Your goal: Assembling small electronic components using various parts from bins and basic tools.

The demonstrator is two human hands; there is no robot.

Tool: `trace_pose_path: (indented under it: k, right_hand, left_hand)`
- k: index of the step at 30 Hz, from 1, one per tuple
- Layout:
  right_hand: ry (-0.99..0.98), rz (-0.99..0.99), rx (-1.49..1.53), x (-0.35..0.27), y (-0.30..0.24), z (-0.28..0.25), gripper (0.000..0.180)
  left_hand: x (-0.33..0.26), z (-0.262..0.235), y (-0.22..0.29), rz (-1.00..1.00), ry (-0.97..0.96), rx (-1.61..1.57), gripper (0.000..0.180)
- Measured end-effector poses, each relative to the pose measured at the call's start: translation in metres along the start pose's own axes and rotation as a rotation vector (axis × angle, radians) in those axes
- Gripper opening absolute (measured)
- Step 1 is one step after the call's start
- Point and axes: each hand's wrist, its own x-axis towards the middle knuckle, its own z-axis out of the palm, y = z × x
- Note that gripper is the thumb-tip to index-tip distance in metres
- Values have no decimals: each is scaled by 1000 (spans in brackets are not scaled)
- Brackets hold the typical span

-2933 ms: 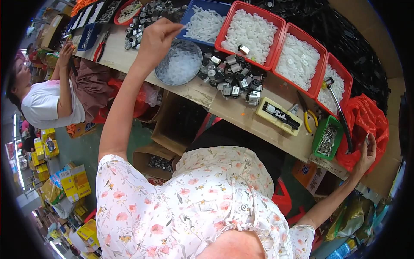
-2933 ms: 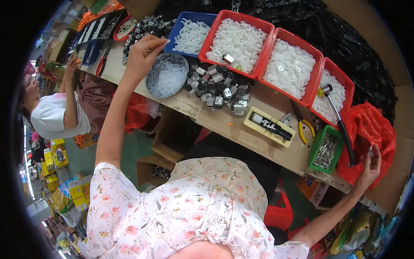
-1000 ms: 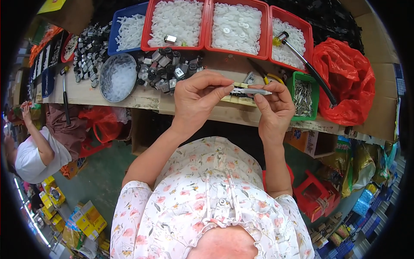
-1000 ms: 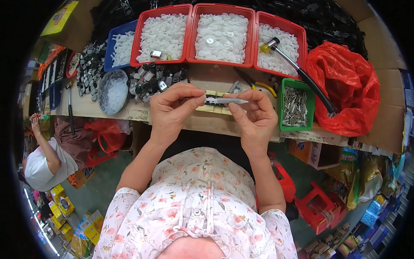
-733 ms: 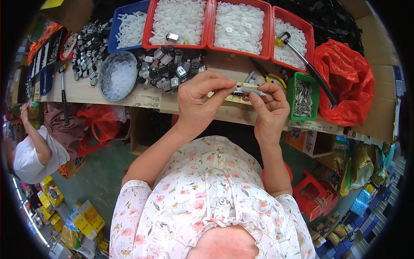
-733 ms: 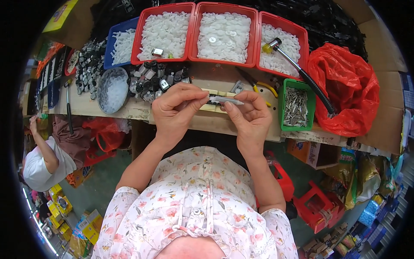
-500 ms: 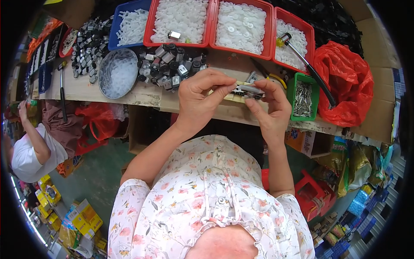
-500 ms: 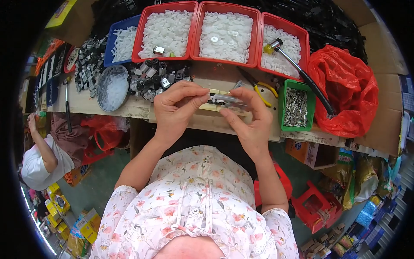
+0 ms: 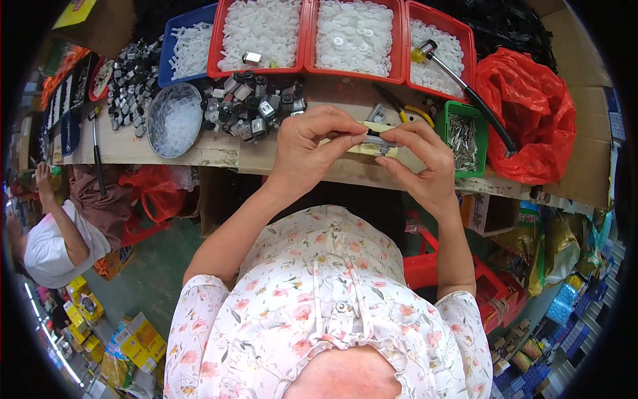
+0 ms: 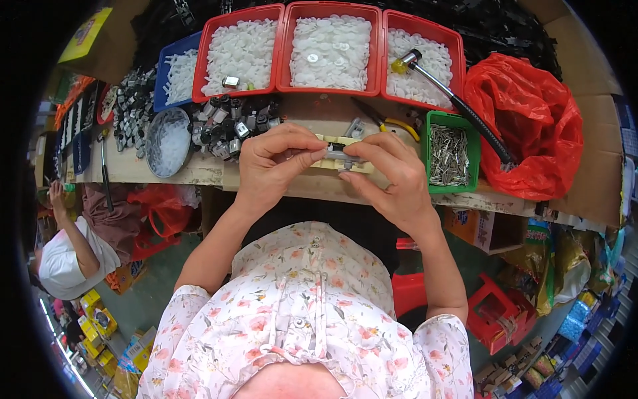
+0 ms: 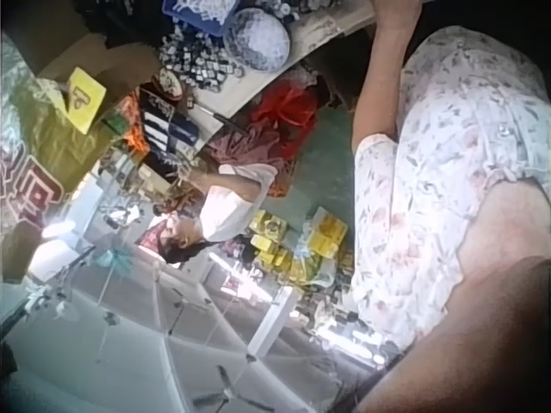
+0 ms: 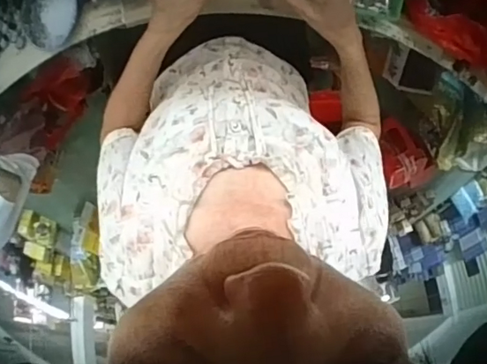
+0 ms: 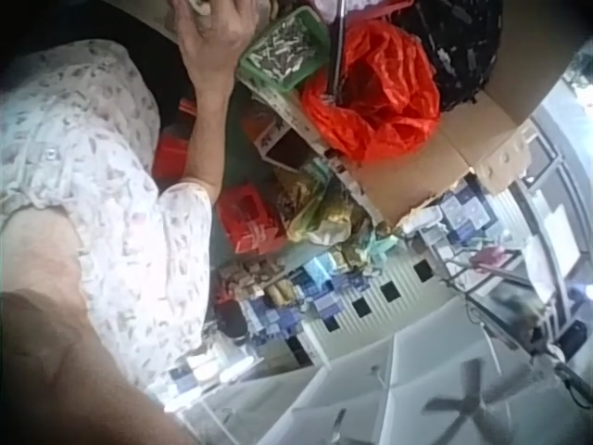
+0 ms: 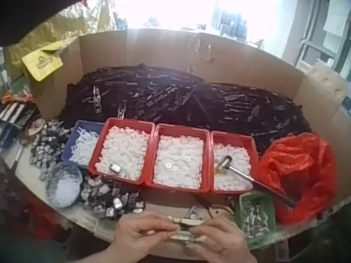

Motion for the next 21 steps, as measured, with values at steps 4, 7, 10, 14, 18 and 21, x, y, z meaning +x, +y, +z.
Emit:
trace_pose_path:
  k: [4,7,10,14,18,21]
  right_hand:
    - [-7,42,-64,-2,10,-6,33]
    - [-19,58,-120,-4,17,-8,34]
    - [-57,36,-219,-2,18,-8,35]
    - [-92,20,-270,0,20,-4,37]
    - [-98,6,-223,2,24,1,35]
    - [-81,31,-177,-3,30,4,34]
  left_hand:
    - [6,0,5,154,40,294,23]
    - [6,-7,-4,224,78,506,26]
    - [8,-10,-11,359,35,669,25]
    - [6,-6,-19,394,12,695,24]
    - [5,-5,-20,385,-11,703,23]
    - [6,-1,-21,394,-19,725,22]
